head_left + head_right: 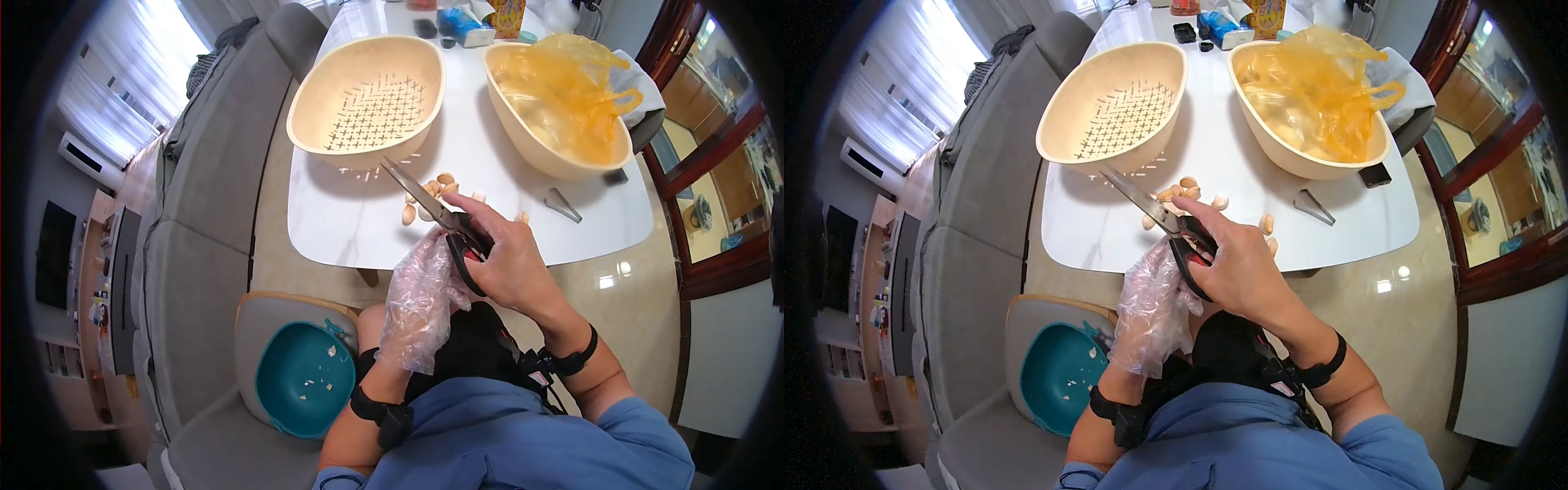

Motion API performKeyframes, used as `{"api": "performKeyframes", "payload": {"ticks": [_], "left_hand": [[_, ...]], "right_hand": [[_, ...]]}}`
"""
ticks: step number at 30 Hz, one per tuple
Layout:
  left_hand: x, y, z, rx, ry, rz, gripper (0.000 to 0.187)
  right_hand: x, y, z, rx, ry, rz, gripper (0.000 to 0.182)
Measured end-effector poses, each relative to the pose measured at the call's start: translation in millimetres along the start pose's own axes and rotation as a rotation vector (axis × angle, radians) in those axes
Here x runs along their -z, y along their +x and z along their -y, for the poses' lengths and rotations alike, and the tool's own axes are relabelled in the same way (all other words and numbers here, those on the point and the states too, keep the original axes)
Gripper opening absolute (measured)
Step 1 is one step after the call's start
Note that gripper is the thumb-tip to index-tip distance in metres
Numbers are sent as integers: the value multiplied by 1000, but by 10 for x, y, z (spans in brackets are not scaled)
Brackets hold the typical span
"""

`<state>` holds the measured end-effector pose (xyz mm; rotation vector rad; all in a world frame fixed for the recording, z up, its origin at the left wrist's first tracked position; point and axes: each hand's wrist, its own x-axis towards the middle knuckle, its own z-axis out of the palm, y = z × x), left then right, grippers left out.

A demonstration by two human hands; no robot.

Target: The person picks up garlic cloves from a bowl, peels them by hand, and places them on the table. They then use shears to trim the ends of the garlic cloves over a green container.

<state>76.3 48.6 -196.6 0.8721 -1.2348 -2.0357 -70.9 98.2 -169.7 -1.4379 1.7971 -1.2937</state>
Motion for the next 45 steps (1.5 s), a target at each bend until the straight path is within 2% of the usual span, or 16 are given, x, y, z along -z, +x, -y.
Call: {"api": "performKeyframes", "payload": {"ticks": [4,7,13,16,19,21,23,25,27,31,33,34,36,40,42,45], "left_hand": [[29,123,122,-12,-82,21,37],[17,132,118,-8,-99,-21,35],[29,34,-22,41,-238,23,28],[89,60,7,75,-356,51,24],[130,54,33,104,-439,52,23],[153,47,77,5,-170,39,24],[104,71,113,24,-234,54,25],[66,51,110,46,-294,65,27],[14,-6,24,-101,338,45,31],[-15,-13,36,-227,588,43,30],[-19,10,142,-156,40,-11,25],[-18,8,155,-155,40,-9,25],[-23,-4,157,-33,-320,-7,22],[43,-28,179,-156,-23,90,24],[-6,-40,119,3,-498,92,26],[-50,-40,85,46,-508,98,28]], "right_hand": [[73,-18,65,-83,-97,64,67],[62,-39,10,-21,-99,51,69],[101,-116,-66,-10,136,-8,68],[252,-294,-16,-58,5,-62,63],[323,-472,-85,36,-115,-38,61],[337,-541,-147,77,-186,-4,63],[304,-584,-250,191,-275,18,69],[290,-607,-252,186,-308,30,70],[273,-612,-242,187,-341,41,72],[265,-610,-208,190,-422,20,76],[278,-607,-209,197,-444,10,76],[286,-604,-213,182,-436,21,75],[296,-601,-213,163,-425,31,73],[311,-586,-191,136,-379,48,75],[319,-574,-198,115,-362,56,75],[336,-570,-212,110,-313,60,73]]}}
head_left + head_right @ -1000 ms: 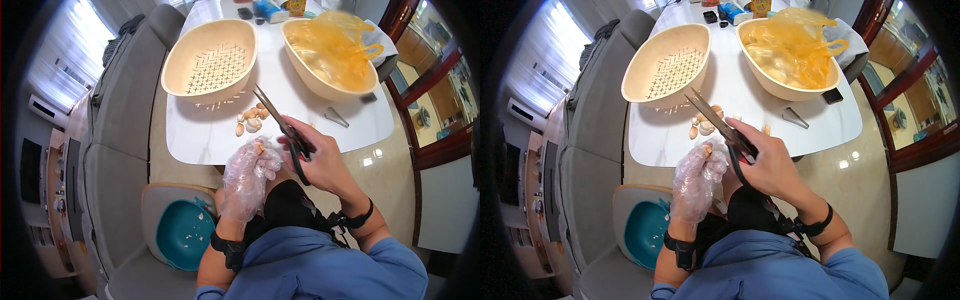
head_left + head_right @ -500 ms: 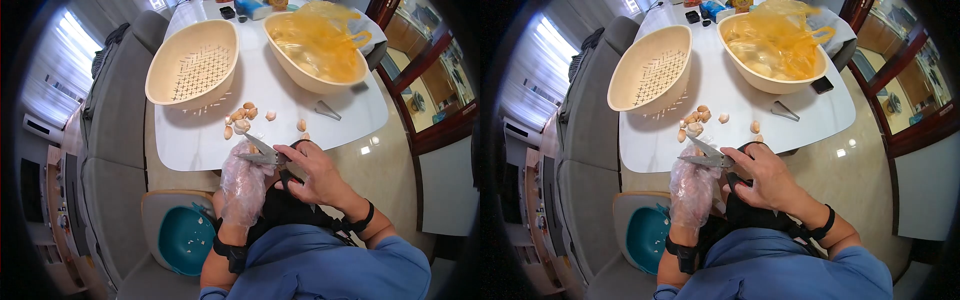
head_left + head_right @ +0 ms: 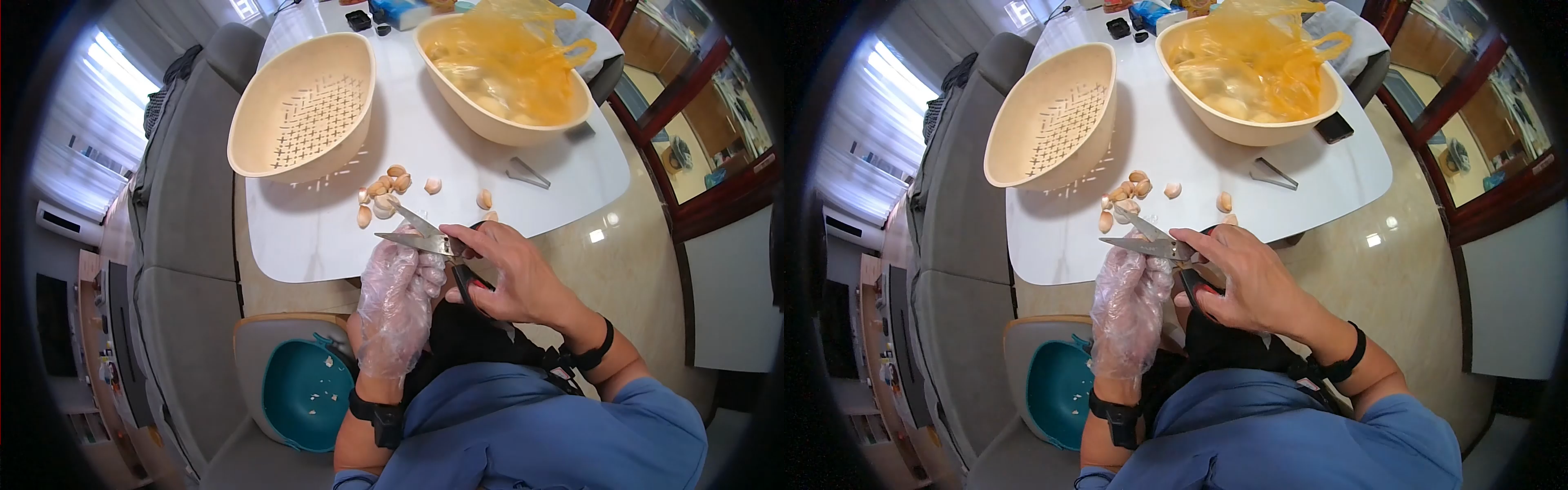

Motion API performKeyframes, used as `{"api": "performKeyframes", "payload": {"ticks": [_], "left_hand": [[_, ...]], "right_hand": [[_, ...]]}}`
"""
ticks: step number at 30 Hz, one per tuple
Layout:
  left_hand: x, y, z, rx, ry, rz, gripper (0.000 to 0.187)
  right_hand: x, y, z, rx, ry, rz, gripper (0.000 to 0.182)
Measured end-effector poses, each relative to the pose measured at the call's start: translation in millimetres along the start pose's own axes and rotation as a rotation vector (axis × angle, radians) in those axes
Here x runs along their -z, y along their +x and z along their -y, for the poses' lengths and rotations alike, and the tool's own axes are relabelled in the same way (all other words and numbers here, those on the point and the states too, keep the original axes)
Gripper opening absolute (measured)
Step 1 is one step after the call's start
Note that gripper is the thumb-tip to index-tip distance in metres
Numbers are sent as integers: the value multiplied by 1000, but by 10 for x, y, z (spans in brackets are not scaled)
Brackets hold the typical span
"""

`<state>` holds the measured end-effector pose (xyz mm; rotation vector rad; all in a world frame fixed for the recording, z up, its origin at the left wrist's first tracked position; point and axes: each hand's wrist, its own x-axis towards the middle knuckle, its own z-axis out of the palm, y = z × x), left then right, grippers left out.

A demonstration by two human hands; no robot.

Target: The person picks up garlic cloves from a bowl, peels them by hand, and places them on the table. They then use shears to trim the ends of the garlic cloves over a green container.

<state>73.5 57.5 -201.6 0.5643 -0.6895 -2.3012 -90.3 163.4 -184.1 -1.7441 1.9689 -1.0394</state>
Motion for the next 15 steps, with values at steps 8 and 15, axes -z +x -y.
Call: {"api": "performKeyframes", "payload": {"ticks": [8,15], "left_hand": [[-50,-50,38,-33,204,-3,28],[-93,-23,41,-5,63,-67,24]], "right_hand": [[21,25,17,-82,117,23,77],[-8,0,51,-95,260,-72,68]]}}
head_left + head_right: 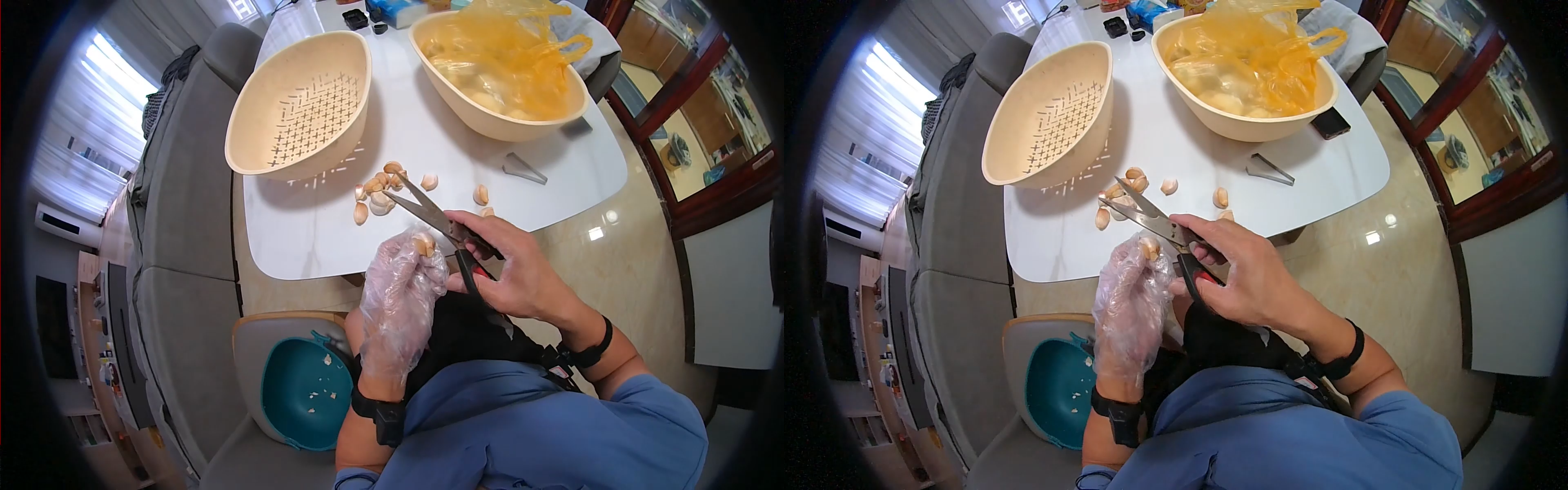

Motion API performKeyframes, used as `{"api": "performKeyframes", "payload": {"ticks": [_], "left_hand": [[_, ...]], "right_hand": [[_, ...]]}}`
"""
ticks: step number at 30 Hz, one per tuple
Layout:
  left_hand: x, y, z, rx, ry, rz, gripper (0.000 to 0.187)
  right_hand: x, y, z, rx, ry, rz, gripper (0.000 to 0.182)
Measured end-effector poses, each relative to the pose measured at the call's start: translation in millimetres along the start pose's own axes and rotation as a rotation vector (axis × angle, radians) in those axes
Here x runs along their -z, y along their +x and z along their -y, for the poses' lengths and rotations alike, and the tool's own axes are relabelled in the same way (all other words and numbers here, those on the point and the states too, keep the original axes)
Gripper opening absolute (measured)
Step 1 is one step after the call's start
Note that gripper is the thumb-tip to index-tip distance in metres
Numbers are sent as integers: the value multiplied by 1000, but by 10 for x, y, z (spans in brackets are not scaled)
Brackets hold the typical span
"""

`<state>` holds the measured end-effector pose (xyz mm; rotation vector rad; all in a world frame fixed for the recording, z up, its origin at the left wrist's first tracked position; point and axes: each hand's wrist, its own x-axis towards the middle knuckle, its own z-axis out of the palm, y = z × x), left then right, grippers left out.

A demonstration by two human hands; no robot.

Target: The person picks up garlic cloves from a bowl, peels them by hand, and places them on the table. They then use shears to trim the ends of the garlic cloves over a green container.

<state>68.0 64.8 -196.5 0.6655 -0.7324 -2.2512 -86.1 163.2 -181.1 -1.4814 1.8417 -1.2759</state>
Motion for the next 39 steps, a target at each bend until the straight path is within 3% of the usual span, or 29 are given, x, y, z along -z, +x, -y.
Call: {"api": "performKeyframes", "payload": {"ticks": [1,3,7,9,13,15,16,18,19,21,23,31,37,39], "left_hand": [[-12,-11,-5,-1,-1,0,24],[-34,-42,-12,-446,1094,65,22],[-55,-18,-2,-436,1117,116,22],[-52,-12,-5,-545,1247,181,24],[-78,11,59,-510,1022,189,27],[-187,-36,69,-29,277,-49,20],[-176,-47,88,-29,278,-49,20],[-121,-77,125,-311,883,9,12],[-109,-76,119,-311,883,7,12],[-82,-58,94,-59,364,8,15],[5,-31,90,-55,389,26,20],[73,-4,-12,4,345,22,26],[214,-14,-7,4,365,143,28],[209,-15,-21,88,316,108,32]], "right_hand": [[10,-7,-2,6,-10,-12,72],[43,-20,27,10,-21,-21,77],[138,-20,147,86,24,-53,65],[126,-14,133,114,40,-100,65],[44,65,89,108,14,-215,62],[42,75,88,82,16,-207,62],[39,79,78,86,17,-179,62],[27,99,57,91,19,-148,63],[26,110,43,97,29,-134,63],[54,138,29,101,37,-122,64],[99,167,31,215,-43,-85,65],[162,259,74,239,-37,-1,69],[183,314,91,284,-119,71,69],[159,327,85,305,-141,67,70]]}}
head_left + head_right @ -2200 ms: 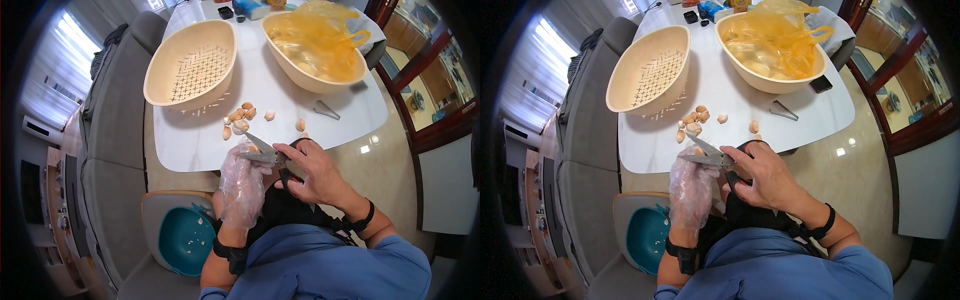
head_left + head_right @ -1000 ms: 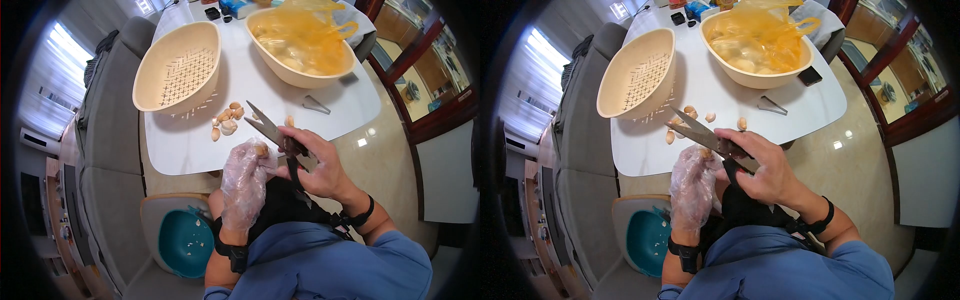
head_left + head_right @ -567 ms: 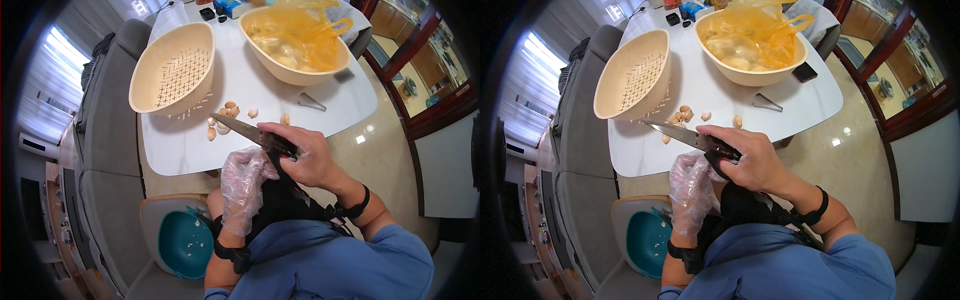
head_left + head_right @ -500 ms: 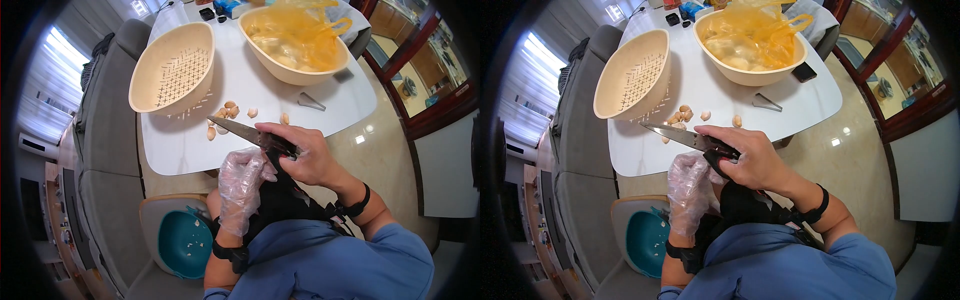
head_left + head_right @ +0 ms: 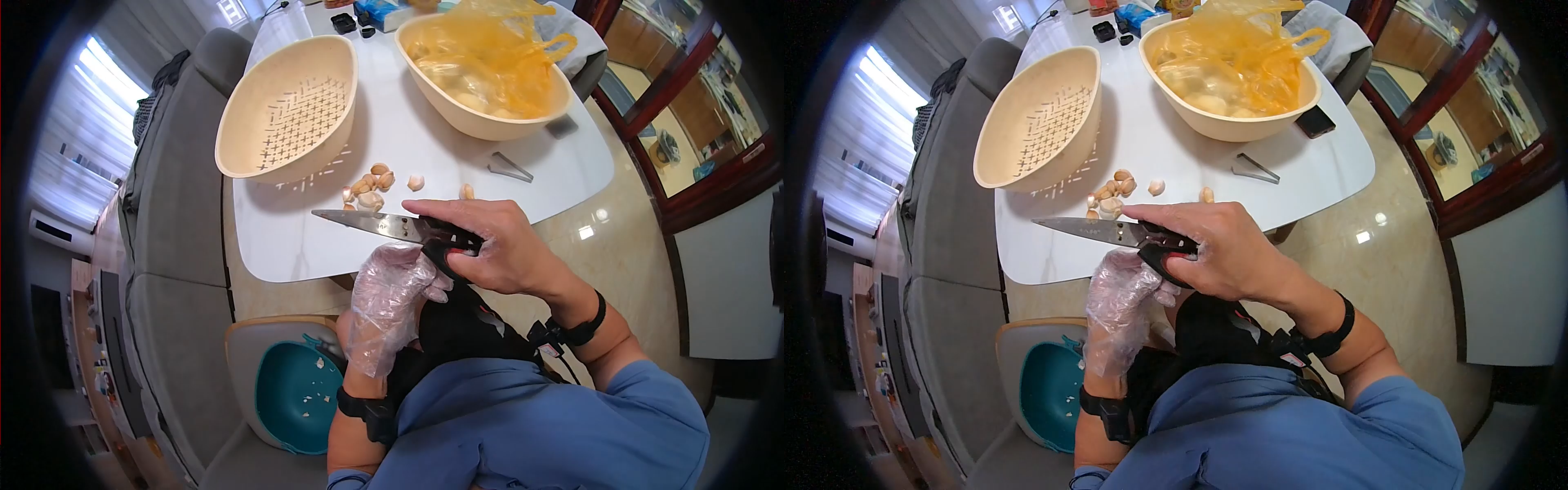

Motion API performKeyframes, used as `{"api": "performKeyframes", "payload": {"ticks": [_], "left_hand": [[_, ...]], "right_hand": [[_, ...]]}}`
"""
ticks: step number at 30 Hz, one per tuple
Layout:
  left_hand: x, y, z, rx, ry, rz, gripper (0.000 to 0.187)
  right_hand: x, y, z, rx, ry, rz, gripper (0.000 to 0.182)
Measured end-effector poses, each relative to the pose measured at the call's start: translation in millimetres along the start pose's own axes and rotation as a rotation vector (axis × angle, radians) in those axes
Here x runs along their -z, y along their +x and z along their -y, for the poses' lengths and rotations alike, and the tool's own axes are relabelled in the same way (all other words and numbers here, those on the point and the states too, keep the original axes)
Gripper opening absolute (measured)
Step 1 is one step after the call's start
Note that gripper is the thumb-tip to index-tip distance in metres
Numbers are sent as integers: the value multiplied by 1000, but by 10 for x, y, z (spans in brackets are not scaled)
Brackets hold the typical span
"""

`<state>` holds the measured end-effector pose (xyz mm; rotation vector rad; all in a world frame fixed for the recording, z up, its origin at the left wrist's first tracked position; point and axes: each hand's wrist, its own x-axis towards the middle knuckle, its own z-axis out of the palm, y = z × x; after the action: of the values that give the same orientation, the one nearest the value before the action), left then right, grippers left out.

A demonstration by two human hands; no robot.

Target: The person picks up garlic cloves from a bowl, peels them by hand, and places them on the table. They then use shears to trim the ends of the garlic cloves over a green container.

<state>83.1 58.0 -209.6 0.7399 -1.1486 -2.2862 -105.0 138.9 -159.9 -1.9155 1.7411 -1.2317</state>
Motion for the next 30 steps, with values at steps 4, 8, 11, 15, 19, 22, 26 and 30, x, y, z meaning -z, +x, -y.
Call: {"api": "performKeyframes", "payload": {"ticks": [4,8,11,15,19,22,26,30], "left_hand": [[-21,56,75,-30,-93,55,30],[-113,14,15,-61,-19,-1,30],[-149,-25,9,-67,-60,-3,32],[-168,-17,30,-40,-143,5,33],[-140,-15,62,-53,-186,10,31],[-166,-21,21,-76,-219,22,30],[-248,-52,18,-143,-28,-6,29],[-219,-69,76,-279,183,0,28]], "right_hand": [[-41,20,2,2,49,-26,73],[-48,38,50,-26,81,-24,72],[-57,28,89,-119,111,-30,68],[-30,-48,95,-150,180,-33,65],[165,-258,206,-243,139,14,71],[300,-445,184,-296,111,131,76],[217,-619,58,-230,72,175,77],[155,-635,68,-244,63,165,78]]}}
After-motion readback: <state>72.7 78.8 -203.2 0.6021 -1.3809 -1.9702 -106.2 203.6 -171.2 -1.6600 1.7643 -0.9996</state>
